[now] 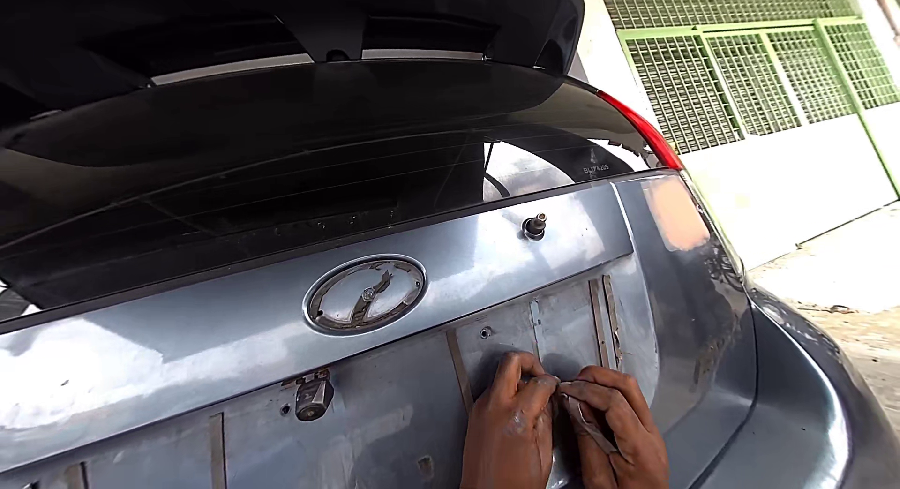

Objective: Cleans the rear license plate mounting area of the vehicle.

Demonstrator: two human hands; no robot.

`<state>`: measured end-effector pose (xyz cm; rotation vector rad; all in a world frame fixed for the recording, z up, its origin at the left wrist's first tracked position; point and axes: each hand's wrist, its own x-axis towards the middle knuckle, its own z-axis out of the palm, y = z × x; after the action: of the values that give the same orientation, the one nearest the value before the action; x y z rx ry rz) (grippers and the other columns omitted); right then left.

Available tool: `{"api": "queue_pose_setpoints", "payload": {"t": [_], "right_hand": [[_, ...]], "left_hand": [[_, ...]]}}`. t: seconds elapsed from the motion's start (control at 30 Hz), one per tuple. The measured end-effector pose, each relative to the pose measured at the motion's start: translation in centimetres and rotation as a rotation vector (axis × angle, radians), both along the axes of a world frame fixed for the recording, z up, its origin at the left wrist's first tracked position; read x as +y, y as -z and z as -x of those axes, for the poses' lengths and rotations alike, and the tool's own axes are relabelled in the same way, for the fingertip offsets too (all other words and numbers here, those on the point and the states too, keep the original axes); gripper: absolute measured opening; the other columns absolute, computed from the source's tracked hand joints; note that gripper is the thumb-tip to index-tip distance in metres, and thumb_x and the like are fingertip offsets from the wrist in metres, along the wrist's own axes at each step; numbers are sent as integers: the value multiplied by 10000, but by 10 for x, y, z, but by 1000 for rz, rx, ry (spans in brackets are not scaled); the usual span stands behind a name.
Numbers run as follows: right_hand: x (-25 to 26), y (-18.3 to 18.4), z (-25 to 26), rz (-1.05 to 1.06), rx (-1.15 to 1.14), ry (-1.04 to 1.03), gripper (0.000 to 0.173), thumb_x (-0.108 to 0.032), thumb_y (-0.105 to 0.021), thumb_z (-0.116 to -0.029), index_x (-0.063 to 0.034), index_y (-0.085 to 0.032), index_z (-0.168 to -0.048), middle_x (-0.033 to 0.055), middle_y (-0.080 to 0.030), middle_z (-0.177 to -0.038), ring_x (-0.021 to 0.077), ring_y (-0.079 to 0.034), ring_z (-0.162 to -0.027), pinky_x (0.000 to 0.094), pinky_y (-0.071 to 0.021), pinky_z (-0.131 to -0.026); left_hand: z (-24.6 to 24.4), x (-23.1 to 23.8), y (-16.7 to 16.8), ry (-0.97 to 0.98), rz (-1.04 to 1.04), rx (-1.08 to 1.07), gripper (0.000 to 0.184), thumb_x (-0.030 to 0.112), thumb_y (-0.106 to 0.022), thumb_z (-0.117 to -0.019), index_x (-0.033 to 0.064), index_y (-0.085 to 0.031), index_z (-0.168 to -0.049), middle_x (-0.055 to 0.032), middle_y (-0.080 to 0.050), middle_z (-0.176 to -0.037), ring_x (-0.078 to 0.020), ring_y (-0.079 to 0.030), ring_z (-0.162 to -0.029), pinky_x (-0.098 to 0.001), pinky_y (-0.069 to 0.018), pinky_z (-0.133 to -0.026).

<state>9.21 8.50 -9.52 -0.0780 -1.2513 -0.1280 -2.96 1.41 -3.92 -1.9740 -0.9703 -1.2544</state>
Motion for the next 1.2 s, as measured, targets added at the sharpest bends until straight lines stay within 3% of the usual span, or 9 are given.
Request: {"api": "queue_pose_setpoints", "payload": {"t": [0.23, 0.37, 0.53, 0.6, 0.67, 0.73, 0.93, 1.07, 1.2], "right_hand": [[4, 1, -5, 118, -41, 32, 493, -235, -588, -919, -78, -605, -1387, 115, -571, -1262, -10, -566, -866, 106, -489, -707], [7, 3, -2, 41, -130, 85, 259, -198, -611, -983, -78, -730, -1180, 109, -652, -1184, 71, -632, -1067, 166, -538, -919], [5, 1, 0, 33, -100, 94, 184, -158, -529, -1026, -95, -688, -958, 43, -644, -1016, 69, -626, -1005, 160, -526, -887], [4, 4, 0, 22, -92, 85, 184, -165, -523, -1032, -97, -684, -974, 42, -635, -1030, 66, -618, -1028, 160, -517, -915], [4, 6, -1, 17, -92, 63, 179, -181, -537, -1037, -109, -698, -1006, 33, -625, -1036, 55, -608, -1035, 154, -507, -924], [4, 7, -2, 11, -90, 57, 177, -186, -524, -1040, -119, -687, -1019, 23, -609, -1040, 48, -594, -1038, 147, -496, -929], [0, 10, -4, 2, -71, 55, 191, -219, -488, -1058, -128, -652, -1020, 13, -586, -1056, 36, -577, -1068, 144, -470, -970], [-1, 17, -8, 32, -66, 7, 167, -233, -468, -1067, -156, -603, -1006, -19, -553, -1057, -5, -553, -1057, 106, -451, -942], [0, 18, -8, 57, -28, -53, 142, -228, -531, -1025, -154, -650, -1047, -17, -586, -1101, 11, -576, -1090, 122, -486, -931]], "left_hand": [[9, 1, 4, 190, -3, -33, 159, 147, -630, -993, 79, -772, -966, -72, -659, -1082, -50, -648, -948, -153, -563, -795], [9, 0, 4, 260, -27, -65, 134, 109, -647, -974, 53, -766, -951, -82, -659, -1093, -50, -647, -960, -149, -564, -809], [9, -2, 5, 289, -19, -68, 128, 110, -665, -970, 51, -779, -967, -86, -656, -1095, -40, -638, -905, -143, -562, -778], [11, -8, 2, 274, 81, -50, 194, 112, -681, -949, 52, -759, -1117, -120, -631, -1231, -9, -616, -822, -129, -549, -703], [12, -16, -4, 220, 226, -22, 649, 70, -694, -851, 86, -549, -1483, -137, -500, -1406, 13, -531, -673, -139, -508, -567], [10, -20, -7, 97, 281, 22, 804, 80, -703, -816, 122, -434, -1572, -147, -427, -1472, 2, -505, -625, -159, -507, -546], [-4, -12, 7, -110, 71, 42, 255, 107, -664, -919, 142, -804, -1129, -179, -599, -1312, -89, -614, -692, -216, -554, -615], [-6, -5, 15, -112, -84, 29, 152, 128, -639, -967, 102, -789, -968, -105, -650, -1038, -109, -634, -745, -194, -556, -638], [-3, -5, 20, -75, -115, -27, 181, 205, -629, -1007, 88, -759, -957, -96, -660, -1058, -81, -662, -845, -165, -564, -712]]}}
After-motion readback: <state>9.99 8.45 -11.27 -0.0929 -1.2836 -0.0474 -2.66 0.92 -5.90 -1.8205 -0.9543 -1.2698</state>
